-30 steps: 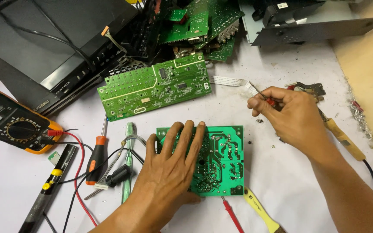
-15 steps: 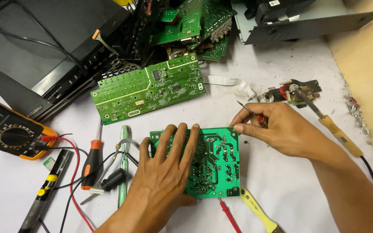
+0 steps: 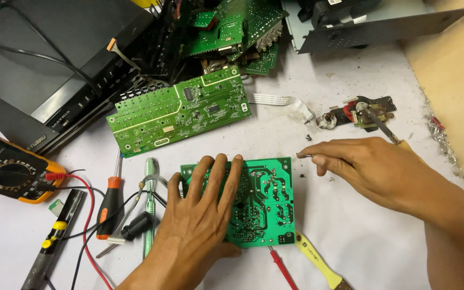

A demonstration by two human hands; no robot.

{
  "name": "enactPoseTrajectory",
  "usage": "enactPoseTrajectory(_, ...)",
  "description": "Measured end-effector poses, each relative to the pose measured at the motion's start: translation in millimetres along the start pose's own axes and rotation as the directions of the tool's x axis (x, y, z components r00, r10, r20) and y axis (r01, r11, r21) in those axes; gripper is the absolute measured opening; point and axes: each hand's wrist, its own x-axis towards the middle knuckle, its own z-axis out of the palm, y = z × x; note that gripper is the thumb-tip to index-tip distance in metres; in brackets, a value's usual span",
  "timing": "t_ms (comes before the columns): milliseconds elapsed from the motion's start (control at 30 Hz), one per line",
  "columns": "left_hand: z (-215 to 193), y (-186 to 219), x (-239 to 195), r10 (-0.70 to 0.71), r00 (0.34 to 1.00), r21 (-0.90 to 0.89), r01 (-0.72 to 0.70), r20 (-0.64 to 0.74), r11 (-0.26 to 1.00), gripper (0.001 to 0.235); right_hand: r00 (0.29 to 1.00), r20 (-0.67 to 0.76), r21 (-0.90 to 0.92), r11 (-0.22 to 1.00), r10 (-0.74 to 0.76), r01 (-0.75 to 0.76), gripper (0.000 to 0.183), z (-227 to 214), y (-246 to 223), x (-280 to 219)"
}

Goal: The person works on a green circuit board placed on a white workbench. They use a multimeter probe to test various points on the board and a soldering iron to apply heat to specific components. The workspace is cluttered with other electronic parts and tools.

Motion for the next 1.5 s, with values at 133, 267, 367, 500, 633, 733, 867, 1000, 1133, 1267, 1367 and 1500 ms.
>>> enactPoseTrajectory(133, 2, 0, 1, 0.0, 1.0, 0.007, 0.0, 0.013, 1.0, 0.177, 1.0, 0.001, -0.033, 0.999, 0.025, -0.025, 0.05, 10, 2, -8)
enactPoseTrajectory(267, 4, 0, 0, -0.005, 1.0, 0.005, 0.005, 0.007, 1.0, 0.179, 0.736, -0.447, -0.172, 0.856, -0.509, 0.487, 0.048, 37, 20, 2)
enactPoseTrajectory(367, 4, 0, 1, -0.005, 1.0, 0.021, 0.005, 0.004, 1.0, 0.178, 0.675, -0.498, -0.258, 0.837, -0.544, 0.483, 0.047, 43, 20, 3)
enactPoseTrajectory(500, 3, 0, 0, -0.003, 1.0, 0.022, 0.003, 0.011, 1.0, 0.178, 0.508, -0.581, -0.475, 0.771, -0.636, 0.423, 0.056, 53, 21, 2)
enactPoseTrajectory(633, 4, 0, 0, -0.003, 1.0, 0.031, 0.003, 0.008, 1.0, 0.178, 0.531, -0.577, -0.434, 0.783, -0.621, 0.445, 0.055, 55, 16, 2)
enactPoseTrajectory(733, 3, 0, 0, 0.0, 1.0, 0.025, -0.001, 0.015, 1.0, 0.178, 0.555, -0.574, -0.411, 0.798, -0.602, 0.441, 0.051, 53, 19, 2)
enactPoseTrajectory(867, 1, -1, 1, 0.003, 1.0, 0.022, -0.003, 0.006, 1.0, 0.176, 0.609, -0.549, -0.393, 0.82, -0.572, 0.416, 0.05, 55, 18, 5)
enactPoseTrajectory(1000, 0, 1, 2, -0.013, 1.0, 0.033, 0.013, -0.001, 0.999, 0.178, 0.63, -0.553, -0.318, 0.837, -0.545, 0.445, 0.049, 52, 18, 3)
enactPoseTrajectory(1133, 2, 0, 1, -0.002, 1.0, 0.016, 0.002, 0.007, 1.0, 0.175, 0.638, -0.538, -0.388, 0.834, -0.551, 0.393, 0.054, 56, 17, 4)
enactPoseTrajectory(1267, -1, -1, 2, 0.009, 1.0, 0.03, -0.009, -0.001, 1.0, 0.174, 0.636, -0.537, -0.409, 0.83, -0.554, 0.378, 0.051, 55, 19, 5)
enactPoseTrajectory(1367, 1, -1, 2, 0.015, 1.0, 0.044, -0.014, -0.005, 0.999, 0.174, 0.607, -0.555, -0.426, 0.821, -0.568, 0.379, 0.05, 57, 16, 7)
enactPoseTrajectory(1500, 3, 0, 1, 0.008, 1.0, 0.028, -0.007, -0.011, 1.0, 0.179, 0.622, -0.54, -0.395, 0.824, -0.566, 0.406, 0.041, 50, 14, 2)
